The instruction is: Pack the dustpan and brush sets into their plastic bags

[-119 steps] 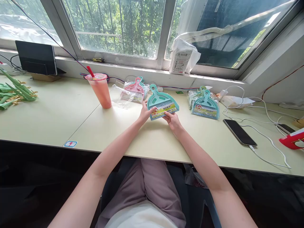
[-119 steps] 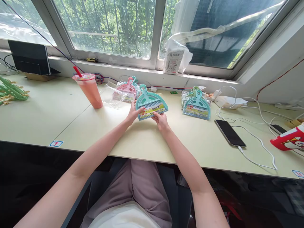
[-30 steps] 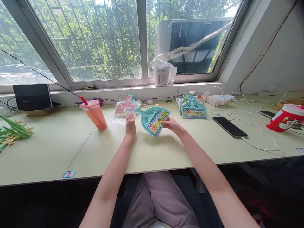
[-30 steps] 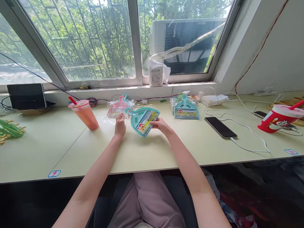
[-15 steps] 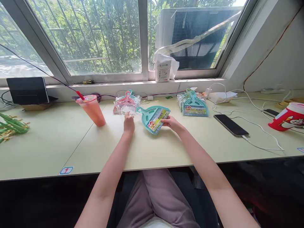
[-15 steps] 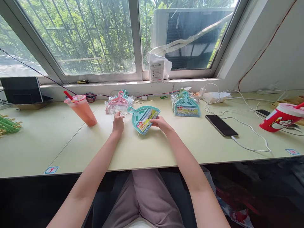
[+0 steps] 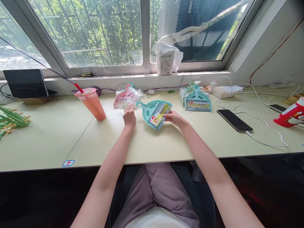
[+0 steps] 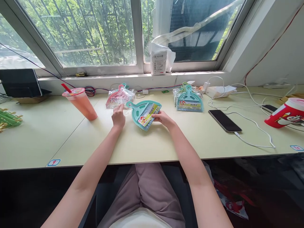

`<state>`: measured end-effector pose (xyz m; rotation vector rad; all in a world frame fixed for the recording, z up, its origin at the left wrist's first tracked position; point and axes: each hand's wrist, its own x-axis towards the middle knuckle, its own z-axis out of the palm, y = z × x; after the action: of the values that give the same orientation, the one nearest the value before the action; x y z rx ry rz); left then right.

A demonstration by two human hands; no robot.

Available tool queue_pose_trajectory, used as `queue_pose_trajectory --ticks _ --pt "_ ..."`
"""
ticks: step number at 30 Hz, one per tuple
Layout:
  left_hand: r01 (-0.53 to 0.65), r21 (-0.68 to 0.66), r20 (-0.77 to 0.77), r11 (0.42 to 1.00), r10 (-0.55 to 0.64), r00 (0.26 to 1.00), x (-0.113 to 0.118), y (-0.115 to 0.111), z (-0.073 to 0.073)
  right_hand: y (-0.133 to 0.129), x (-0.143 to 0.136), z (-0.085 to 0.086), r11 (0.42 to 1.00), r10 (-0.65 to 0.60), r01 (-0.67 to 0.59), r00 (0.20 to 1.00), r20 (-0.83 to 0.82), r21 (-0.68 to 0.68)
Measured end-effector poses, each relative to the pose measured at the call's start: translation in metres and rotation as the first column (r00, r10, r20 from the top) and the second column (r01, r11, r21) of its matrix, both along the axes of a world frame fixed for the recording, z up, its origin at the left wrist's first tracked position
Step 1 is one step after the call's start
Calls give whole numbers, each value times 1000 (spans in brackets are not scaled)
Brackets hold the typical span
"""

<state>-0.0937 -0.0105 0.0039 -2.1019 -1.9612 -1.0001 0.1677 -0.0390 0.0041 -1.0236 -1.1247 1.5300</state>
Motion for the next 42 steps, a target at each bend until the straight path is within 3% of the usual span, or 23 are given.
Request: queue_pose_trajectory --ticks 6,10,16,22,28,32,34,37,39,42 --pt "192 45 147 980 -196 969 6 3 -5 0 -18 -4 1000 -17 17 1000 3 -2" --pt "153 33 163 988 -157 974 5 4 -6 4 -20 -7 996 -88 88 996 27 0" --pt "133 -25 48 991 -131 990 5 2 -3 1 -21 3 964 -245 231 964 104 130" --pt "237 3 -31 972 -237 971 11 -4 3 -6 -27 7 989 -92 82 993 79 121" --pt "357 25 -125 934 -352 928 12 -13 16 -7 -28 9 984 -127 122 991 33 127" --pt "424 80 2 902 -425 905 10 -19 25 -6 -29 7 976 -148 152 988 -38 156" --pt "351 179 127 919 -375 918 11 -23 29 -5 -30 6 969 -176 187 981 -83 161" --pt "91 334 352 938 -214 911 13 -27 34 -5 -30 5 958 -208 232 967 -150 169" --pt "-75 381 497 921 -136 857 13 -26 34 -6 -31 6 951 -210 243 961 -178 190" --pt "-181 324 680 928 -95 727 7 -14 29 -9 -32 7 944 -202 239 964 -175 226"
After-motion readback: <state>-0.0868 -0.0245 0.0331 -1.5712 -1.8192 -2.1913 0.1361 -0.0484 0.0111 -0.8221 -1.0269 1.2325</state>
